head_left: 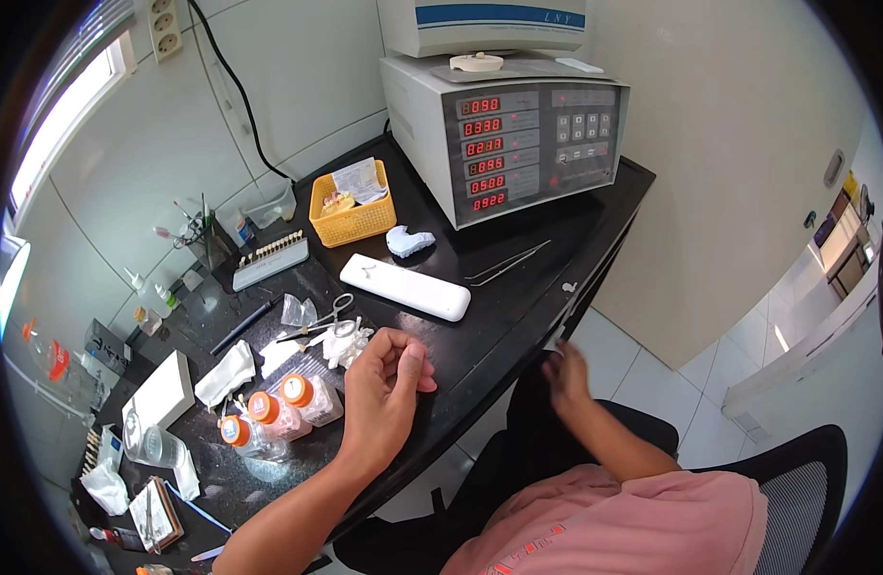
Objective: The recorder examines, fits together, and reviews documentation for dental cast models at a laboratory workbench.
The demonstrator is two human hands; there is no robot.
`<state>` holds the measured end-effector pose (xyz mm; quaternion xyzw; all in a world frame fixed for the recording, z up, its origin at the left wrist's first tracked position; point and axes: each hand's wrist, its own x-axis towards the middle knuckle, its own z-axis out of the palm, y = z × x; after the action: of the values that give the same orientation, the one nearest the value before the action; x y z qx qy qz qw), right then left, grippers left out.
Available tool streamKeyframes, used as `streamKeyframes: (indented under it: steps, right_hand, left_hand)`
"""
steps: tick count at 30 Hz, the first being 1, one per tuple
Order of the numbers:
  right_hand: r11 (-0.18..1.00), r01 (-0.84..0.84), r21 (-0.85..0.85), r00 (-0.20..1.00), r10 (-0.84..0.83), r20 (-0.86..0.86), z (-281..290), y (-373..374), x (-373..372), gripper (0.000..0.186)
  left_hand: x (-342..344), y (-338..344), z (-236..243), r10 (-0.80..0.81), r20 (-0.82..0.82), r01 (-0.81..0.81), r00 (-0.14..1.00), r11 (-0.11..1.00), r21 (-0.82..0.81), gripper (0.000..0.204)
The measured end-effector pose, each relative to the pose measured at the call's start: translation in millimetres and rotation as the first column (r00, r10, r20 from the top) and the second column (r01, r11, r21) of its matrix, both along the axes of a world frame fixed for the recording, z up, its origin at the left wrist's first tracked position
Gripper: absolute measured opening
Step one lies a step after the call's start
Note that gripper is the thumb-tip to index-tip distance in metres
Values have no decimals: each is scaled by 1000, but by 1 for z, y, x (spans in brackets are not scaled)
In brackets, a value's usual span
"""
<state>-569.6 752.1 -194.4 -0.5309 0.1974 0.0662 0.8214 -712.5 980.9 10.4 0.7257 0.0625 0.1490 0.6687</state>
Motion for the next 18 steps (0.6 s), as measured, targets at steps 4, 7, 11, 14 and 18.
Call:
streamKeyframes:
  steps: [4,7,11,14,18]
  right_hand:
    - [933,-148,328,954,222,-199,0,27,-18,68]
    - [783,-272,560,914,392,-103,4,27,-18,62]
    - [702,-324,634,890,453,-47,4,20,-18,51]
    - [728,-259,635,886,441,-143,20,15,-33,45]
    - [736,-207,645,868,442,-226,44,-1,-50,39]
  left_hand:
    - [1,0,0,28,32,-25,999,997,-72,20]
    - [1,1,-1,3,22,-2,1000,999,-41,25]
    - [-3,5,-2,-40,-19,39,999,999,-31,35]
    - [-5,4,1,-49,-11,49,999,999,2,37]
    - [0,-5,6,2,-13,-2,1000,1000,0,16]
